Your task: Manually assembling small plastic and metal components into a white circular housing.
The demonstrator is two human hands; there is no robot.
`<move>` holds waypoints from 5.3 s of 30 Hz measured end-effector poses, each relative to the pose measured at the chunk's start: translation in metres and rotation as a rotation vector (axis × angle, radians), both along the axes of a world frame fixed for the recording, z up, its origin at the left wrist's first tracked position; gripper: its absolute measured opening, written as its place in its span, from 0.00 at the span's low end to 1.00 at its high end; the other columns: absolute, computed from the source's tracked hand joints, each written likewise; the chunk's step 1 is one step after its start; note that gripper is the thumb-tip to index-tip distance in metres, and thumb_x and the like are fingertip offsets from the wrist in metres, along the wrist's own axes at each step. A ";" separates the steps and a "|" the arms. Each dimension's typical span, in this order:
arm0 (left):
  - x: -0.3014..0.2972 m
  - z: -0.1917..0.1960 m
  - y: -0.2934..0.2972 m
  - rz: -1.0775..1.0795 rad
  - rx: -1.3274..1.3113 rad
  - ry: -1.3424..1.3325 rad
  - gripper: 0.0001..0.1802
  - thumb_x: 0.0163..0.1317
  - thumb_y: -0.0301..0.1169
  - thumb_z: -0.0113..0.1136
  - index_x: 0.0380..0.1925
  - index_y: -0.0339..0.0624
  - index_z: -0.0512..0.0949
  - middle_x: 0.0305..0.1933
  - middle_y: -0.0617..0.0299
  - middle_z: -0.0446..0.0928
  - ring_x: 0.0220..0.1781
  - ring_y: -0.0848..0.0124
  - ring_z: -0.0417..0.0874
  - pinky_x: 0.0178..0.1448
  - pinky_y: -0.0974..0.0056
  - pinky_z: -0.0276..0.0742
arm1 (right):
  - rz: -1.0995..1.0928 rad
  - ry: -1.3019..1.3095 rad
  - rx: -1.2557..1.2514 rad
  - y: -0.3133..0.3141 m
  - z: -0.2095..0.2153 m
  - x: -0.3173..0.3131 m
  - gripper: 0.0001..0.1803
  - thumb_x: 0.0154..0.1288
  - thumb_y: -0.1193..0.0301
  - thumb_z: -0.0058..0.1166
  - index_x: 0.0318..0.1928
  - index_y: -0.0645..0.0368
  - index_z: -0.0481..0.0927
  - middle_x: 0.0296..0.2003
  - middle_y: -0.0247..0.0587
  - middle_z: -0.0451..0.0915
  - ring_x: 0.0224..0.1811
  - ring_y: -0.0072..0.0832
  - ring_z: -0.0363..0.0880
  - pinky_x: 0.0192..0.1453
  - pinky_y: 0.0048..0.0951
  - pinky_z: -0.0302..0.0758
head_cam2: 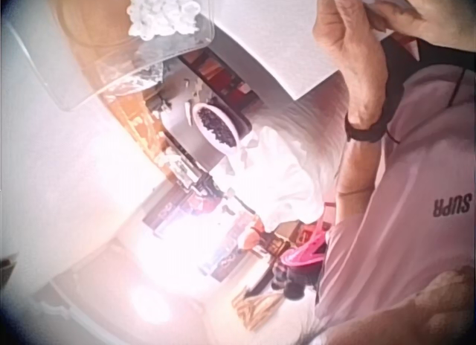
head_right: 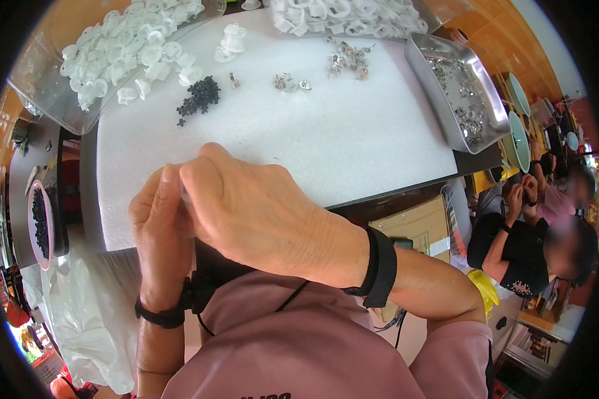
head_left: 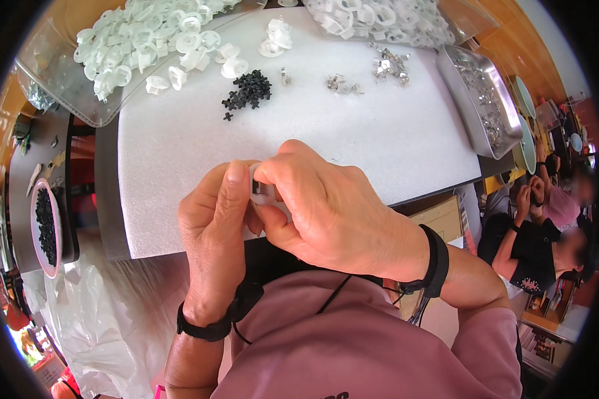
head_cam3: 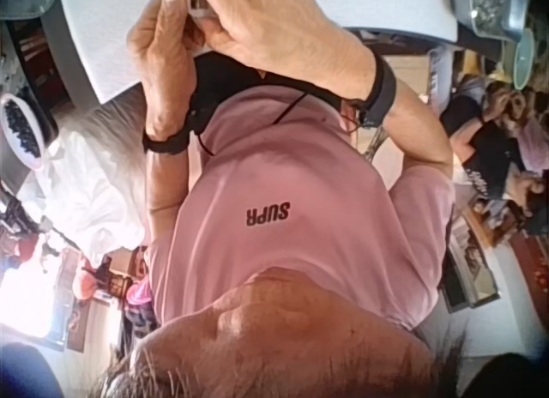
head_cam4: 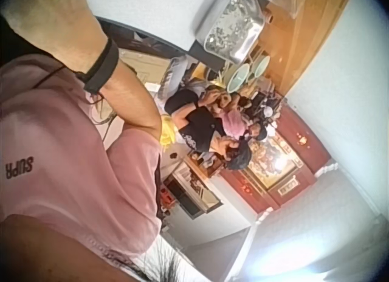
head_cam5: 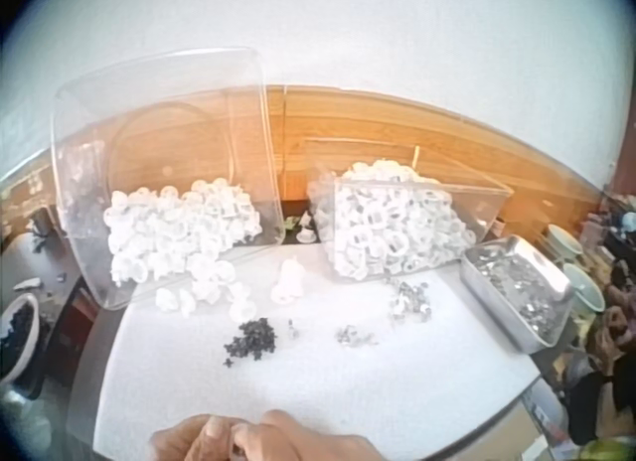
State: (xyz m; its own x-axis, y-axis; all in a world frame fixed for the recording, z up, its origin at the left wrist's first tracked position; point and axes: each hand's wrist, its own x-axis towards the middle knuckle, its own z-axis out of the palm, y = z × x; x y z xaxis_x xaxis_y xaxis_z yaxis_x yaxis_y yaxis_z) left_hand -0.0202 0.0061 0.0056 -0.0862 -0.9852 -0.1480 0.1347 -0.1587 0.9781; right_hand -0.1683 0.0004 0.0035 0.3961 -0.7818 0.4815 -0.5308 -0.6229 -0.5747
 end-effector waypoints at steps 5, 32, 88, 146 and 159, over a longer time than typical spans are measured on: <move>-0.004 0.000 0.002 0.013 0.014 0.066 0.15 0.73 0.36 0.48 0.32 0.37 0.76 0.27 0.72 0.70 0.29 0.85 0.65 0.32 0.76 0.61 | -0.015 0.003 -0.066 0.001 -0.002 0.002 0.20 0.48 0.83 0.61 0.41 0.60 0.67 0.27 0.40 0.68 0.19 0.32 0.72 0.17 0.31 0.67; -0.004 -0.003 0.006 0.003 -0.073 -0.139 0.22 0.73 0.42 0.45 0.40 0.33 0.78 0.15 0.71 0.68 0.09 0.85 0.59 0.11 0.75 0.51 | 0.123 0.013 0.150 -0.011 0.002 -0.020 0.19 0.51 0.75 0.59 0.44 0.62 0.70 0.31 0.41 0.73 0.25 0.37 0.77 0.23 0.32 0.74; 0.004 -0.007 0.004 0.031 -0.058 -0.123 0.17 0.71 0.36 0.48 0.40 0.31 0.78 0.34 0.65 0.77 0.36 0.80 0.72 0.39 0.73 0.68 | 0.063 0.016 -0.103 -0.006 -0.005 0.003 0.15 0.52 0.79 0.61 0.37 0.62 0.68 0.26 0.39 0.70 0.19 0.32 0.74 0.17 0.30 0.71; 0.009 0.002 -0.008 -0.126 0.041 0.198 0.24 0.75 0.40 0.39 0.53 0.27 0.70 0.31 0.59 0.73 0.24 0.78 0.68 0.29 0.69 0.74 | 0.182 0.123 0.007 -0.032 0.024 -0.014 0.22 0.47 0.74 0.68 0.46 0.57 0.77 0.39 0.35 0.77 0.37 0.31 0.77 0.32 0.27 0.76; 0.009 -0.004 -0.002 -0.125 -0.003 0.166 0.18 0.72 0.32 0.45 0.53 0.29 0.74 0.35 0.60 0.78 0.26 0.79 0.69 0.31 0.70 0.76 | 0.085 -0.055 -0.010 -0.017 0.008 -0.021 0.17 0.51 0.76 0.63 0.41 0.61 0.74 0.32 0.39 0.73 0.30 0.35 0.76 0.28 0.32 0.74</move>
State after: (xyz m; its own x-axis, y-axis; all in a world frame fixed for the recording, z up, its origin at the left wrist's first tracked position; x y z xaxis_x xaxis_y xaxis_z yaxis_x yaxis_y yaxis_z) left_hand -0.0110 0.0039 0.0013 -0.2311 -0.9657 -0.1189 0.2732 -0.1816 0.9446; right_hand -0.1891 -0.0163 0.0115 0.4336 -0.7416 0.5119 -0.4440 -0.6701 -0.5948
